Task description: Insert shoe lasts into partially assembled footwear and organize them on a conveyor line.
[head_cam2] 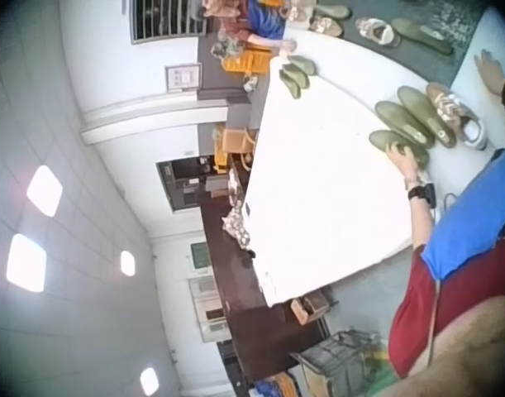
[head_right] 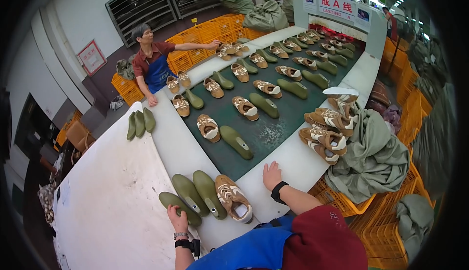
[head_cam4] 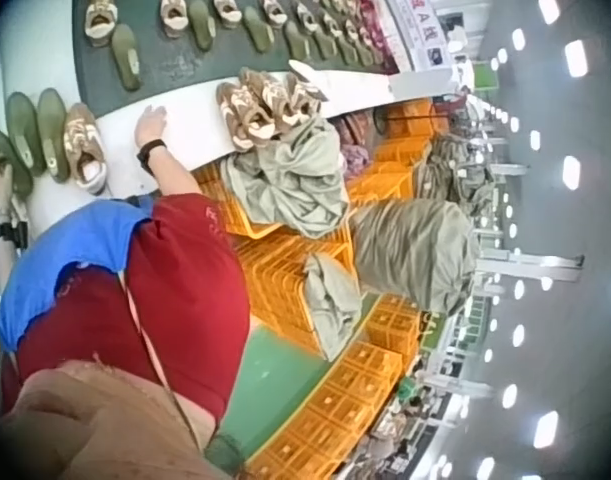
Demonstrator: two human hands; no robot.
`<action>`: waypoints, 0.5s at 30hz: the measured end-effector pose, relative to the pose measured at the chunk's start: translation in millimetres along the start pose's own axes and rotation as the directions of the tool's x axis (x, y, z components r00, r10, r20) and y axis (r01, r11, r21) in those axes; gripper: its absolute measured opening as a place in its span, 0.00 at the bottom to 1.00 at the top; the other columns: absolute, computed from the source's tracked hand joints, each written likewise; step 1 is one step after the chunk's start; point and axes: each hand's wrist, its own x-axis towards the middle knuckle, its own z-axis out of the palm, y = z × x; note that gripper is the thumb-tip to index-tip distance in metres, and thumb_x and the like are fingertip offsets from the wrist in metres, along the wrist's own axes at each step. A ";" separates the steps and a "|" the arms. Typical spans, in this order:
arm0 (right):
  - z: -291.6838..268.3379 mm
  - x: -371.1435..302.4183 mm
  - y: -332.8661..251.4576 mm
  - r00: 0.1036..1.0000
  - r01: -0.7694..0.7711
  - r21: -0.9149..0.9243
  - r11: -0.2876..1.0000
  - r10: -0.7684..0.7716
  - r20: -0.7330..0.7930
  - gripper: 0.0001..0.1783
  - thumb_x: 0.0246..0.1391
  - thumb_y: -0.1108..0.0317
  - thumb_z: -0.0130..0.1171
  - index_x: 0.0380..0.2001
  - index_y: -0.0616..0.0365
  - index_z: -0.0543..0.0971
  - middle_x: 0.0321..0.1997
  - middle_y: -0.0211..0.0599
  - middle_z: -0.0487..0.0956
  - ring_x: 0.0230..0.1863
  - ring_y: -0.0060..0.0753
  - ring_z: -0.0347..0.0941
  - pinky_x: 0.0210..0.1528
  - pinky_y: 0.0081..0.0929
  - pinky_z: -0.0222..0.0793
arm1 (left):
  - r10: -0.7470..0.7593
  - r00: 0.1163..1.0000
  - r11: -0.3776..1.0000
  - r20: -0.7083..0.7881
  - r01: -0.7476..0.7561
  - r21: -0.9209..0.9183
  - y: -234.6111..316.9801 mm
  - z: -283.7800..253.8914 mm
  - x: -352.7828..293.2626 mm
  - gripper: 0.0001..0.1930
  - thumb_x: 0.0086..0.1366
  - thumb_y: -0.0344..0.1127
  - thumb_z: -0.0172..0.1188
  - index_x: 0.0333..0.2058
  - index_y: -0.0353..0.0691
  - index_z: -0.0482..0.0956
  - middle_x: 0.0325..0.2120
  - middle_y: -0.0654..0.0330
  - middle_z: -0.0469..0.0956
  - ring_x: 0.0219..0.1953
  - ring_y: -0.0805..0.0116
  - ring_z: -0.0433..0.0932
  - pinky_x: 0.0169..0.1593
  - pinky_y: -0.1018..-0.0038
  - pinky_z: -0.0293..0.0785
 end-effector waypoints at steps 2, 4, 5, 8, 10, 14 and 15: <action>-0.8 0.5 2.4 1.000 0.007 -0.032 0.999 -0.007 0.000 0.25 0.54 0.67 0.41 0.55 0.65 0.61 0.58 0.69 0.57 0.57 0.61 0.58 0.48 0.44 0.65 | 0.008 1.000 1.000 -0.002 -0.008 -0.008 2.8 2.1 0.2 0.13 0.46 0.27 0.54 0.34 0.35 0.70 0.49 0.42 0.61 0.55 0.46 0.58 0.58 0.61 0.54; 2.6 0.7 6.2 0.993 0.052 -0.089 0.995 -0.061 -0.100 0.25 0.51 0.69 0.43 0.53 0.66 0.64 0.53 0.71 0.61 0.51 0.59 0.63 0.41 0.38 0.69 | -0.002 1.000 1.000 -0.002 0.002 0.008 3.7 3.4 -0.4 0.13 0.46 0.26 0.53 0.34 0.35 0.69 0.49 0.42 0.61 0.54 0.46 0.59 0.58 0.62 0.54; 2.5 0.9 9.1 0.993 0.054 -0.082 0.995 -0.062 -0.101 0.25 0.51 0.69 0.43 0.53 0.66 0.64 0.53 0.71 0.61 0.51 0.59 0.63 0.41 0.38 0.69 | 0.001 1.000 1.000 -0.004 -0.001 0.014 2.9 4.3 -1.3 0.13 0.46 0.26 0.53 0.34 0.35 0.69 0.49 0.42 0.61 0.54 0.46 0.59 0.58 0.62 0.54; -6.4 0.4 15.1 0.989 0.130 0.013 0.991 -0.129 -0.077 0.24 0.51 0.69 0.43 0.53 0.65 0.64 0.52 0.73 0.62 0.50 0.60 0.63 0.40 0.39 0.70 | 0.007 1.000 0.998 -0.010 -0.006 0.061 -0.3 -0.5 -1.6 0.14 0.46 0.27 0.54 0.35 0.36 0.70 0.49 0.42 0.62 0.54 0.46 0.59 0.58 0.61 0.54; -13.4 -2.6 24.5 0.977 0.210 0.042 0.977 -0.207 -0.049 0.24 0.51 0.69 0.43 0.53 0.64 0.65 0.50 0.74 0.63 0.49 0.59 0.64 0.39 0.39 0.70 | 0.008 0.996 0.988 0.085 -0.021 0.155 9.6 -4.4 0.5 0.17 0.47 0.29 0.57 0.39 0.35 0.70 0.49 0.42 0.62 0.54 0.46 0.59 0.58 0.60 0.55; 17.4 10.0 32.5 0.966 0.246 0.060 0.967 -0.240 -0.091 0.22 0.51 0.69 0.44 0.50 0.65 0.67 0.47 0.74 0.66 0.45 0.60 0.67 0.38 0.43 0.70 | 0.174 0.983 0.919 -0.053 -0.144 0.366 91.9 4.2 9.8 0.22 0.49 0.33 0.61 0.43 0.33 0.69 0.47 0.43 0.64 0.52 0.47 0.61 0.56 0.61 0.57; 18.3 15.6 35.1 0.964 0.258 0.062 0.964 -0.251 -0.092 0.22 0.51 0.69 0.44 0.50 0.65 0.67 0.47 0.74 0.66 0.45 0.60 0.67 0.38 0.43 0.70 | 0.169 0.984 0.918 -0.060 -0.135 0.374 129.1 10.4 10.1 0.22 0.49 0.33 0.61 0.43 0.33 0.69 0.47 0.43 0.64 0.52 0.47 0.61 0.56 0.61 0.57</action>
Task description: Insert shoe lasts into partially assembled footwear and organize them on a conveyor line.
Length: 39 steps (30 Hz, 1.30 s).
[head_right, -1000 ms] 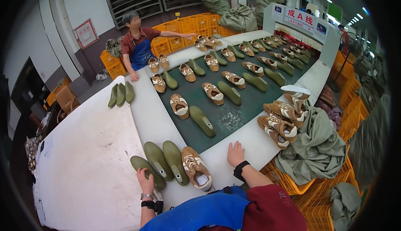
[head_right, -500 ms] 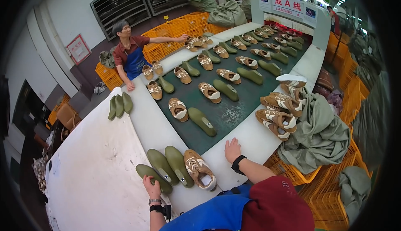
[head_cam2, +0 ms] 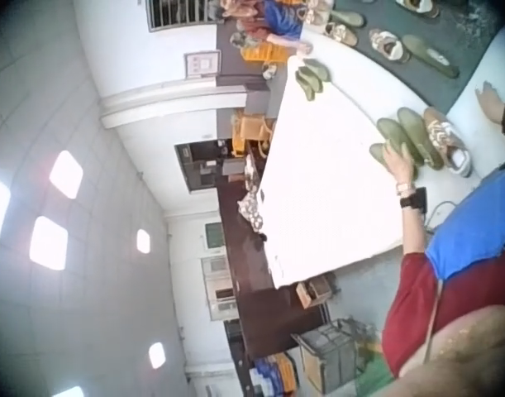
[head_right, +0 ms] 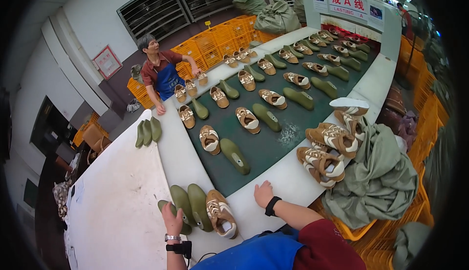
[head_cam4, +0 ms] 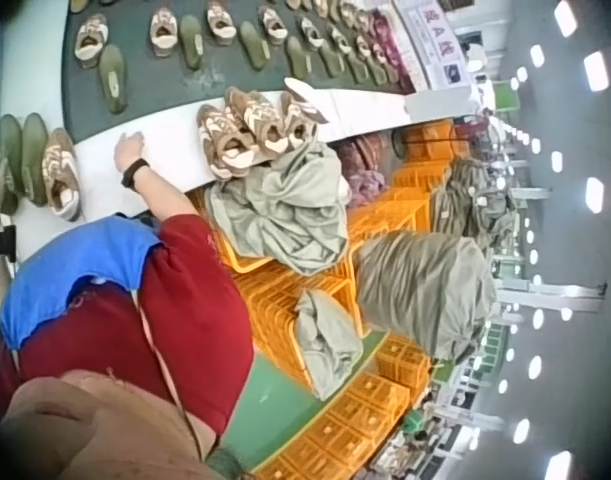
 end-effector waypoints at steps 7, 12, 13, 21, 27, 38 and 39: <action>-132.3 67.3 37.3 0.749 0.467 0.303 0.831 -0.554 0.365 0.12 0.38 0.69 0.52 0.27 0.59 0.80 0.31 0.46 0.79 0.36 0.46 0.76 0.35 0.40 0.71 | 0.382 0.769 0.917 0.512 -0.245 -0.316 130.5 124.7 -26.6 0.25 0.53 0.43 0.59 0.47 0.38 0.69 0.47 0.48 0.68 0.52 0.50 0.64 0.54 0.62 0.62; -219.7 154.4 88.4 0.818 0.503 0.198 0.841 -0.538 0.206 0.13 0.38 0.67 0.52 0.26 0.64 0.79 0.29 0.50 0.78 0.34 0.48 0.76 0.35 0.39 0.72 | -0.029 0.864 0.989 0.503 -0.047 0.137 150.1 199.5 -40.2 0.29 0.54 0.53 0.54 0.51 0.43 0.67 0.52 0.49 0.64 0.57 0.47 0.57 0.57 0.53 0.53; -239.6 172.3 95.7 0.832 0.449 0.173 0.876 -0.481 0.276 0.13 0.38 0.66 0.55 0.29 0.62 0.79 0.33 0.47 0.79 0.38 0.44 0.75 0.40 0.37 0.71 | -0.084 0.883 0.986 0.462 0.008 0.165 145.5 207.3 -47.2 0.28 0.55 0.53 0.54 0.50 0.44 0.68 0.51 0.49 0.64 0.57 0.48 0.57 0.58 0.51 0.50; -148.3 334.1 255.8 0.920 0.284 0.180 0.942 -0.321 0.226 0.13 0.39 0.66 0.50 0.23 0.64 0.79 0.27 0.51 0.77 0.32 0.50 0.75 0.36 0.40 0.69 | -0.048 0.953 0.985 0.299 -0.005 0.174 156.8 200.9 -47.2 0.25 0.55 0.52 0.53 0.47 0.42 0.69 0.46 0.52 0.67 0.54 0.52 0.59 0.58 0.55 0.50; -72.9 373.0 255.2 0.981 0.143 0.342 0.929 -0.180 0.077 0.12 0.41 0.70 0.50 0.29 0.54 0.81 0.31 0.46 0.78 0.35 0.47 0.75 0.40 0.38 0.69 | -0.049 0.940 0.991 0.337 0.004 0.134 157.4 195.9 -38.8 0.24 0.51 0.47 0.57 0.44 0.40 0.69 0.43 0.53 0.67 0.51 0.53 0.62 0.57 0.55 0.50; -77.9 381.9 251.0 0.990 -0.006 0.506 0.862 0.076 -0.116 0.11 0.41 0.70 0.50 0.27 0.53 0.81 0.30 0.45 0.78 0.35 0.47 0.75 0.39 0.38 0.70 | -0.044 0.915 0.989 0.400 -0.015 0.144 156.0 201.9 -29.6 0.24 0.51 0.45 0.56 0.45 0.41 0.67 0.43 0.53 0.66 0.52 0.53 0.61 0.58 0.54 0.49; -82.3 380.8 240.5 0.994 0.068 0.536 0.842 -0.013 -0.105 0.11 0.41 0.70 0.50 0.28 0.53 0.81 0.30 0.45 0.78 0.35 0.47 0.75 0.39 0.38 0.70 | -0.047 0.914 0.989 0.403 -0.014 0.146 155.3 199.9 -31.3 0.24 0.51 0.45 0.56 0.45 0.41 0.67 0.43 0.53 0.66 0.52 0.53 0.61 0.58 0.54 0.49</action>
